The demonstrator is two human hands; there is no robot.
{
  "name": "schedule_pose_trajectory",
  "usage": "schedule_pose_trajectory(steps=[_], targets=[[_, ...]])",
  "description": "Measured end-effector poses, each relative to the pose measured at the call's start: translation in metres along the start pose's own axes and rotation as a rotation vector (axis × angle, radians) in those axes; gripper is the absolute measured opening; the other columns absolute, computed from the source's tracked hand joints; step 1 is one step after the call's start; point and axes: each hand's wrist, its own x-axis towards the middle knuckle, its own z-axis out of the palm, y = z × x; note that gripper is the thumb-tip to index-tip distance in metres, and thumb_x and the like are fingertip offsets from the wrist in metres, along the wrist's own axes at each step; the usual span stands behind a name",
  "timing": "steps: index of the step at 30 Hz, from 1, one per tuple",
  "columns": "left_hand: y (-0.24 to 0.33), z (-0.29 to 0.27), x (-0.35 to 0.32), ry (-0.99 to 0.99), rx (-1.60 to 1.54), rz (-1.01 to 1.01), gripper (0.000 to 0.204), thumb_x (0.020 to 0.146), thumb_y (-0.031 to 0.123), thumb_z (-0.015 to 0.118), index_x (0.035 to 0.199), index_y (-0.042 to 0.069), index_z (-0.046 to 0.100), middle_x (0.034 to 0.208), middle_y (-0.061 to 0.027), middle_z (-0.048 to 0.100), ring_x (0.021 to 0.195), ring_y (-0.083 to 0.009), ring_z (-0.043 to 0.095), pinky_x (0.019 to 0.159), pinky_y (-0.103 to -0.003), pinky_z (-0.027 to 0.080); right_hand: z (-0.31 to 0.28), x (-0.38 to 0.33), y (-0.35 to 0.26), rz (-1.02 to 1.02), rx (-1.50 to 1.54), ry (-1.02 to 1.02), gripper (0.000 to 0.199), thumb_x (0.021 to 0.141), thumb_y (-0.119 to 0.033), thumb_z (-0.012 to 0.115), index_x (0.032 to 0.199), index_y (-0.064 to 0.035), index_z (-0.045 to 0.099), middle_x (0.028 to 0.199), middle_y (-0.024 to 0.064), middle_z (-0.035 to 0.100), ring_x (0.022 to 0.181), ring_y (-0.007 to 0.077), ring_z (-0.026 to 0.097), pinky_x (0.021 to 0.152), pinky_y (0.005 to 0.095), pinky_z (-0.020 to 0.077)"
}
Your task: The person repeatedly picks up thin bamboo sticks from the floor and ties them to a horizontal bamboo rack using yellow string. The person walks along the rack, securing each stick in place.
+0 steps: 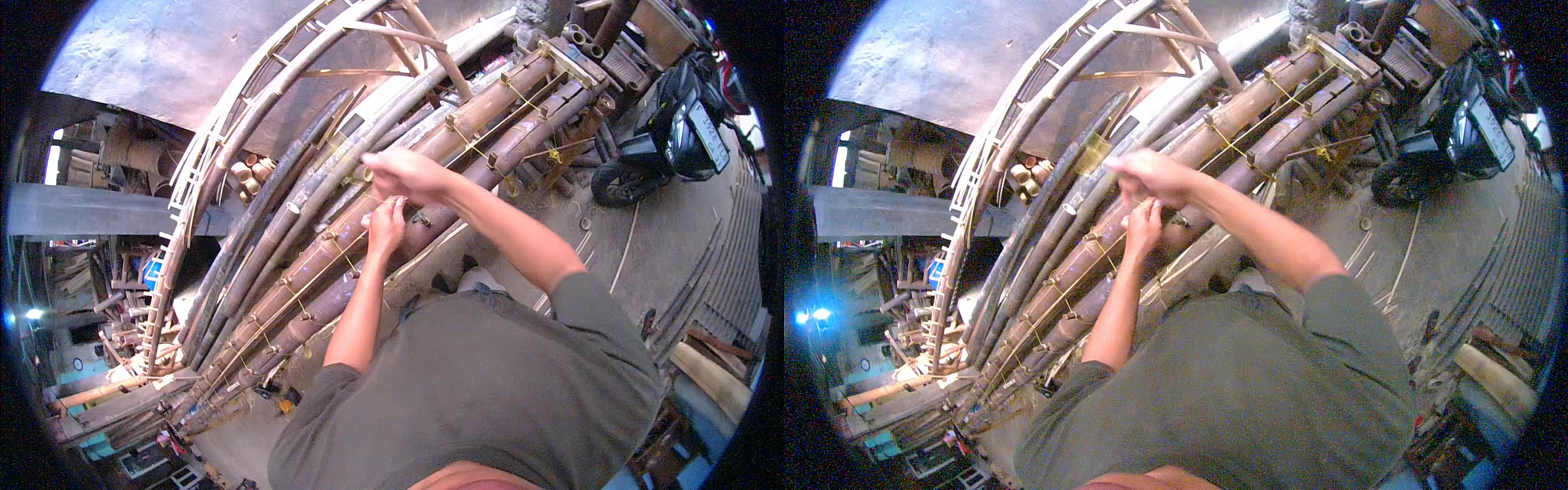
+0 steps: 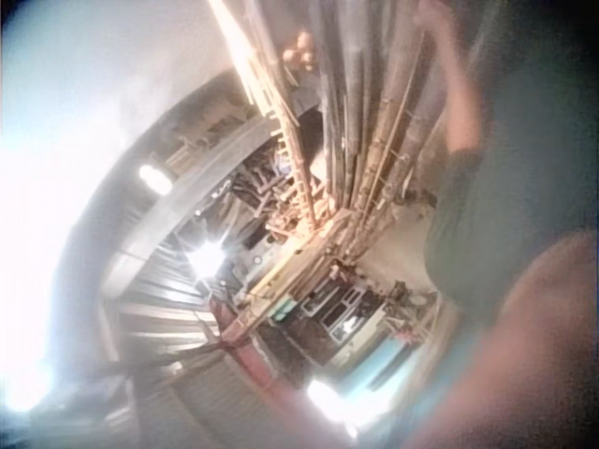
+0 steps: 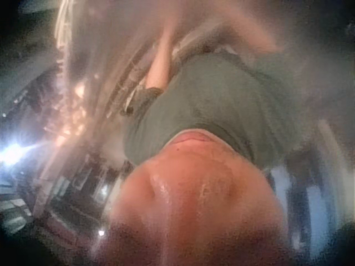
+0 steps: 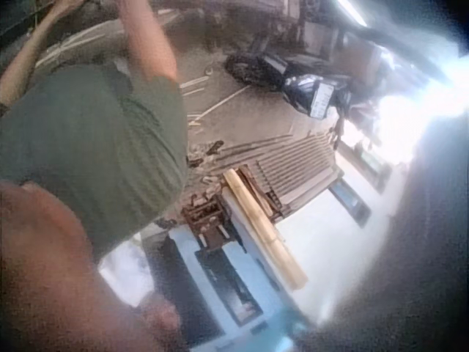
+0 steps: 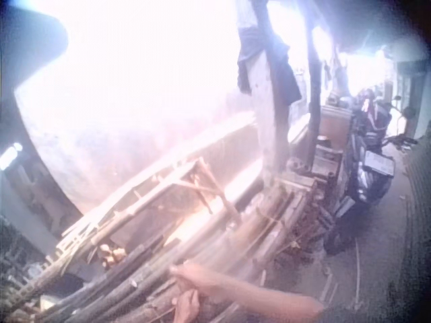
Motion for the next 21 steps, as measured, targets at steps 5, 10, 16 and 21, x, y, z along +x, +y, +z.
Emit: schedule_pose_trajectory(steps=[5,10,16,21], targets=[[0.023,0.007,-0.004,0.069,0.152,0.029,0.027,0.097,0.028,0.046,0.098,0.011,0.067,0.087,-0.0119,0.068,0.081,-0.0256,0.063,0.088,-0.04,0.029,0.081,-0.131,0.072,-0.011,-0.461,-0.082,0.041,0.093,-0.032,0.05,0.066,-0.0008,0.057,0.063,0.0208,0.056,0.056,0.0344,0.056,0.058,0.0454,0.0439],[0.041,-0.035,0.059,0.173,-0.582,0.093,0.025,0.098,0.018,0.05,0.096,-0.002,0.065,0.072,-0.0026,0.062,0.067,-0.0102,0.057,0.066,-0.023,0.047,0.094,-0.112,0.119,0.029,-0.382,0.028,0.037,0.09,-0.03,0.051,0.069,-0.0009,0.061,0.069,0.0223,0.06,0.065,0.0427,0.059,0.061,0.0489,0.0461],[-0.042,-0.006,0.135,0.15,0.214,-0.007,0.03,0.093,0.025,0.047,0.096,0.003,0.067,0.088,-0.0212,0.067,0.082,-0.0336,0.067,0.075,-0.043,0.05,0.111,-0.115,0.112,0.268,-1.103,0.005,0.029,0.086,-0.027,0.055,0.089,-0.0011,0.066,0.087,0.0219,0.066,0.083,0.0311,0.066,0.078,0.0434,0.0514],[-0.036,-0.046,0.108,0.137,0.057,0.104,0.033,0.092,0.029,0.047,0.103,0.003,0.066,0.097,-0.0234,0.065,0.094,-0.0397,0.062,0.083,-0.045,0.048,0.187,-0.095,0.092,0.167,-0.586,-0.062,0.036,0.09,-0.031,0.056,0.11,-0.0025,0.062,0.105,0.0191,0.063,0.098,0.026,0.063,0.09,0.0378,0.0481]])
